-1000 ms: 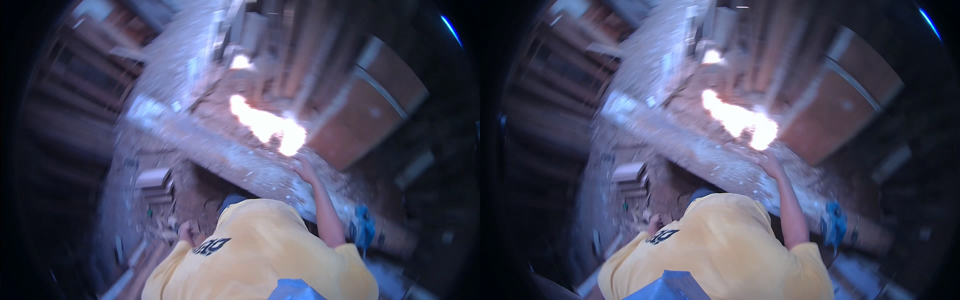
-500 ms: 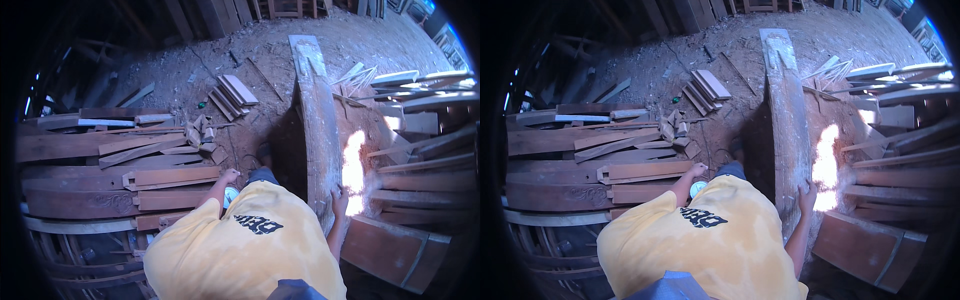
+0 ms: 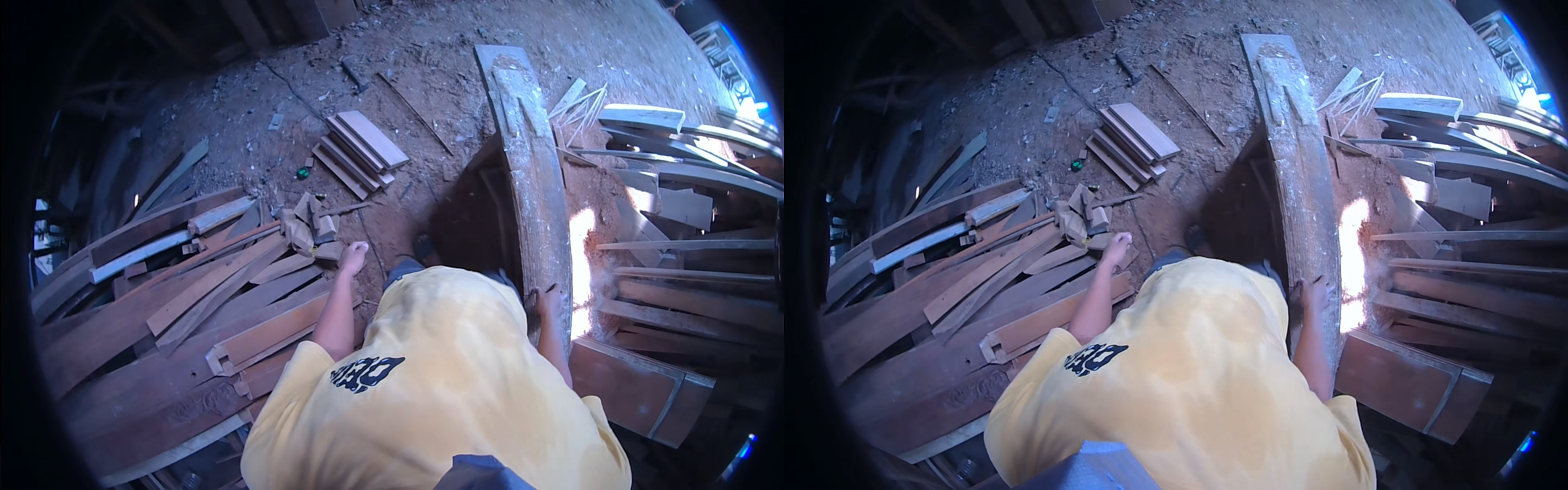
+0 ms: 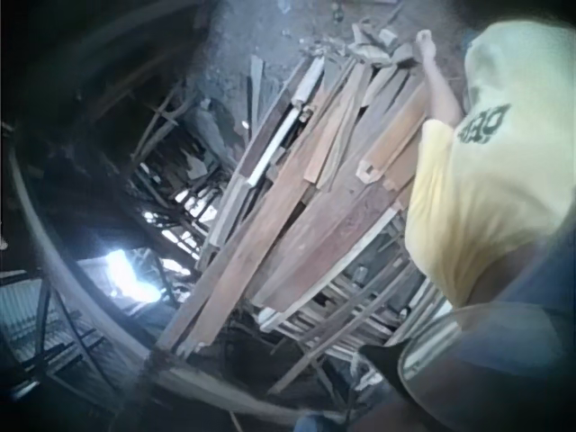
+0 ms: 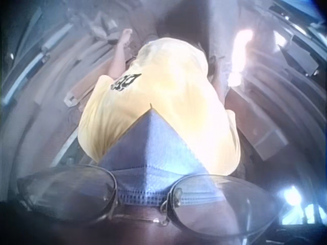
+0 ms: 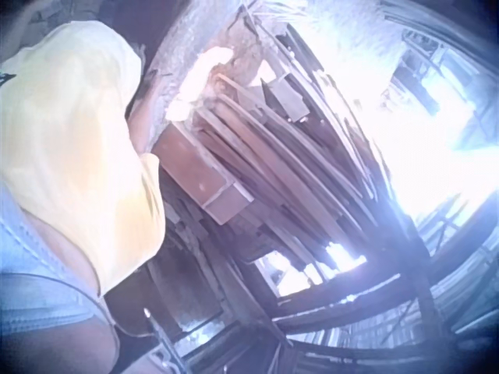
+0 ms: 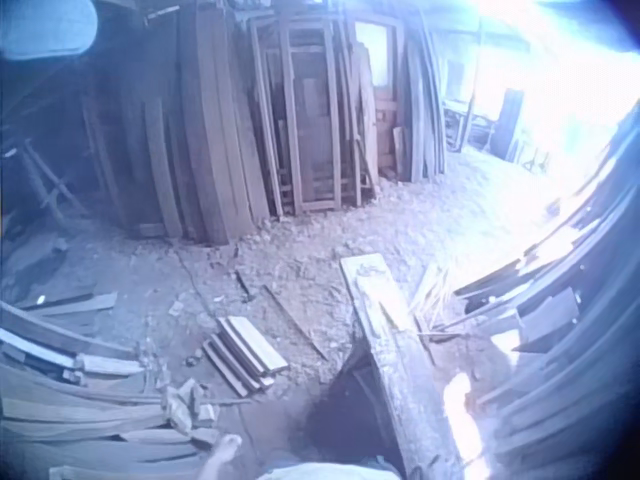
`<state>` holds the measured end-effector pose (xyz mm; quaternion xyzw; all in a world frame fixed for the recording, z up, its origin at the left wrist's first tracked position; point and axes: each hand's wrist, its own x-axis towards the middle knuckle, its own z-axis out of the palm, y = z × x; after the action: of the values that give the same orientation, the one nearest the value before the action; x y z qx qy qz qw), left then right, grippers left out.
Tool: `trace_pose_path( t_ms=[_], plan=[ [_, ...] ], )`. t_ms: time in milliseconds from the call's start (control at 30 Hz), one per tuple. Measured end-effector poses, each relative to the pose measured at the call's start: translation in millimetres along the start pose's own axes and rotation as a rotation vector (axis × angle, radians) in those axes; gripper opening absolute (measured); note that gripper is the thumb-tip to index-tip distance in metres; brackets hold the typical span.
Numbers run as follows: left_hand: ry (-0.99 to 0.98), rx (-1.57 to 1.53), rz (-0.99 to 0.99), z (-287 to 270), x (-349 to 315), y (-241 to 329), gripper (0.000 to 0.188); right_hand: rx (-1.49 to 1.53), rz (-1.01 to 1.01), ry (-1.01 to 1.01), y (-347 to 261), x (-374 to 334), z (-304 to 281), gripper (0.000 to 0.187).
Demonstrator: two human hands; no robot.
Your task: The person cuts a piece of wood using a circular saw, measures it with a tape measure, and then shapes the edge of the wood board using an electric planer.
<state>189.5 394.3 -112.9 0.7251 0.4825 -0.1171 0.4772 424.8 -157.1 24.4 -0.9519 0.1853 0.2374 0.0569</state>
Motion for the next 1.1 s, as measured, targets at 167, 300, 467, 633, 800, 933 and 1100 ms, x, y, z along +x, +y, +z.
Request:
trace_pose_path(
  t_ms=[167,300,467,633,800,933,1100],
  plan=[
    [0.029,-0.36,-0.128,-35,12,24,0.031,0.026,0.188,0.068,-32,5,-1,0.072],
    [0.112,-0.531,-0.33,-34,16,32,0.03,0.114,0.077,0.364,-74,31,-10,0.063],
    [0.074,-0.322,-0.26,-24,53,43,0.039,0.25,-0.23,0.49,-181,77,-58,0.052],
    [0.099,-0.417,-0.262,-36,106,93,0.042,0.271,-0.435,0.601,-288,135,-107,0.046],
    [-0.072,-0.587,-0.314,-78,180,161,0.053,0.339,-0.438,0.557,-414,214,-125,0.047],
    [0.169,-0.728,-0.345,-98,235,212,0.034,0.168,-0.389,0.309,-523,257,-125,0.06],
    [0.121,0.015,-0.187,-140,303,204,0.037,0.15,-0.201,0.18,-626,287,-124,0.073]
  ],
)
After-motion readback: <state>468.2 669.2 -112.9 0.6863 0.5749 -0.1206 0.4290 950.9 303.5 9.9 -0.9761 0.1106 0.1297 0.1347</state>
